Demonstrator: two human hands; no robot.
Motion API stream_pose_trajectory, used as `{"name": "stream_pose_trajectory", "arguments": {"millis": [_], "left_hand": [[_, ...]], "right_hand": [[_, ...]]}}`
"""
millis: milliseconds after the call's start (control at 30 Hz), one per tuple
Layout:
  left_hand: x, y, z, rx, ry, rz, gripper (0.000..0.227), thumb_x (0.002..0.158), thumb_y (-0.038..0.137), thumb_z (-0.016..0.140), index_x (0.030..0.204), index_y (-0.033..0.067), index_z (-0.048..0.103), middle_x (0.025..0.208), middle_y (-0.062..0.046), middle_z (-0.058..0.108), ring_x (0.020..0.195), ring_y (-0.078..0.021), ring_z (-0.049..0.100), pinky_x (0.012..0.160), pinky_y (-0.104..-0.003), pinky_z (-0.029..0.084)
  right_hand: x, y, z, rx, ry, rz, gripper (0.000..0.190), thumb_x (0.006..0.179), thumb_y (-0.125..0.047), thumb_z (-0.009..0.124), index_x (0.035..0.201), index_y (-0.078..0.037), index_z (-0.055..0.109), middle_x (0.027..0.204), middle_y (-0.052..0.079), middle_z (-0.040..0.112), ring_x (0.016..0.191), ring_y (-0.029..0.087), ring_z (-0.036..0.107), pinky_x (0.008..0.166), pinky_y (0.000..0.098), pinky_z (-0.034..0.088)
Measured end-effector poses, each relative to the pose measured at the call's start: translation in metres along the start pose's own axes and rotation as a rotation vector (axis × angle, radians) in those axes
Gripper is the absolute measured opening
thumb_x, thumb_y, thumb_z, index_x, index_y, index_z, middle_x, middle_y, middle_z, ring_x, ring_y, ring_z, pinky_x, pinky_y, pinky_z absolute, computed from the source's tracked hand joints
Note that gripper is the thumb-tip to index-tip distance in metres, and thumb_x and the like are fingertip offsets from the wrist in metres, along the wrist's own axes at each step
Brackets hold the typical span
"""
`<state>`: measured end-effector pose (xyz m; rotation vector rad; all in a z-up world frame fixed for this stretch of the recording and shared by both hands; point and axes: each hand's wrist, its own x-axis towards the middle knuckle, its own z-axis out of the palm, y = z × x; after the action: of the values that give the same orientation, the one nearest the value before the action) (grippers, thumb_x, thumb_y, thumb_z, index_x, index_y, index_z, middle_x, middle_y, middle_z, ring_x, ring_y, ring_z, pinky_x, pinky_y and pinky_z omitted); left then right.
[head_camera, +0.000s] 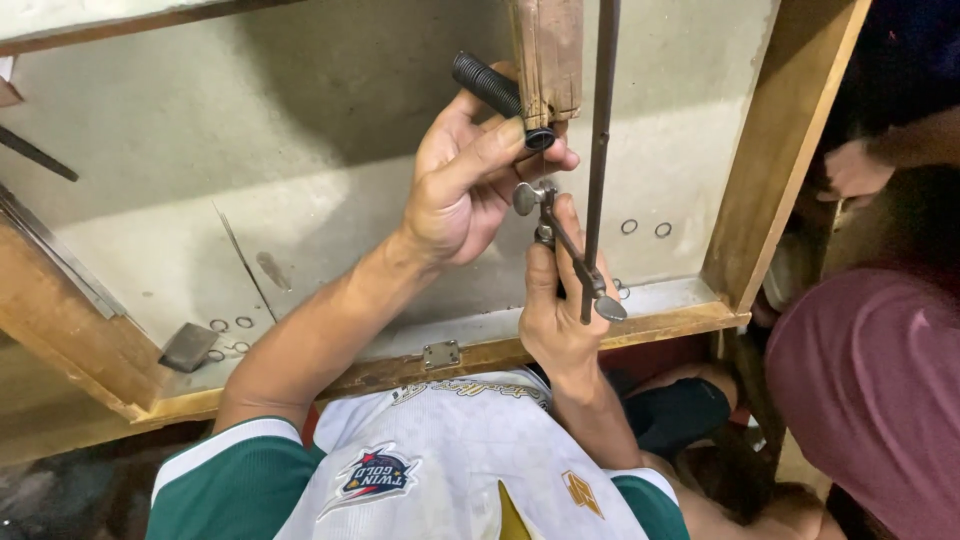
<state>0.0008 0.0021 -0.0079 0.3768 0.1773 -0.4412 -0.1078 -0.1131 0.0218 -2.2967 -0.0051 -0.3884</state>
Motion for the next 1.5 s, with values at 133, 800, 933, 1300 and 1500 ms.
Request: {"name": "stream_pose_trajectory", "arguments": {"millis": [133,800,933,1300,1500], "left_hand": [[0.001,0.0,0.0,0.006,-0.037,0.007,0.039,0.103,0.004,0.065,0.137,-0.0034,0.046,0.105,-0.028,0.073,0.1,-0.0429,0.074,0.1,-0.047,0.062],[0.002,-0.001,-0.001,-0.022,-0.004,-0.017,0.047,0.102,0.003,0.065,0.143,-0.0025,0.043,0.11,-0.03,0.069,0.093,-0.0346,0.072,0.081,-0.04,0.065],[0.0,-0.001,0.001,0.006,-0.007,-0.011,0.047,0.101,0.005,0.064,0.142,-0.0026,0.042,0.108,-0.032,0.067,0.093,-0.036,0.069,0.084,-0.041,0.063],[0.0,-0.005,-0.003,-0.043,0.023,-0.022,0.048,0.103,0.002,0.063,0.146,0.0018,0.042,0.11,-0.025,0.069,0.098,-0.0322,0.072,0.084,-0.041,0.065],[0.0,-0.004,0.0,-0.03,-0.009,-0.036,0.041,0.107,0.005,0.056,0.145,0.0,0.044,0.116,-0.02,0.07,0.098,-0.0271,0.073,0.086,-0.039,0.065]], "right_hand": [[-0.003,0.006,0.006,0.066,0.02,0.006,0.035,0.111,-0.006,0.057,0.144,0.005,0.051,0.141,0.026,0.061,0.132,0.042,0.066,0.114,0.0456,0.06],[-0.01,0.016,0.019,0.129,0.041,0.094,0.037,0.111,-0.017,0.056,0.142,0.003,0.055,0.139,0.022,0.063,0.127,0.036,0.068,0.109,0.0412,0.059],[-0.005,0.005,0.012,0.16,0.014,0.12,0.036,0.11,-0.011,0.057,0.143,0.003,0.054,0.14,0.023,0.062,0.133,0.038,0.065,0.114,0.0423,0.056],[0.007,-0.021,0.002,0.185,-0.03,0.216,0.037,0.111,-0.007,0.054,0.145,0.005,0.051,0.134,0.019,0.065,0.114,0.028,0.071,0.094,0.0347,0.058],[0.011,-0.024,0.002,0.222,-0.03,0.192,0.037,0.111,-0.006,0.054,0.146,0.006,0.05,0.135,0.02,0.066,0.121,0.029,0.07,0.1,0.0347,0.056]]}}
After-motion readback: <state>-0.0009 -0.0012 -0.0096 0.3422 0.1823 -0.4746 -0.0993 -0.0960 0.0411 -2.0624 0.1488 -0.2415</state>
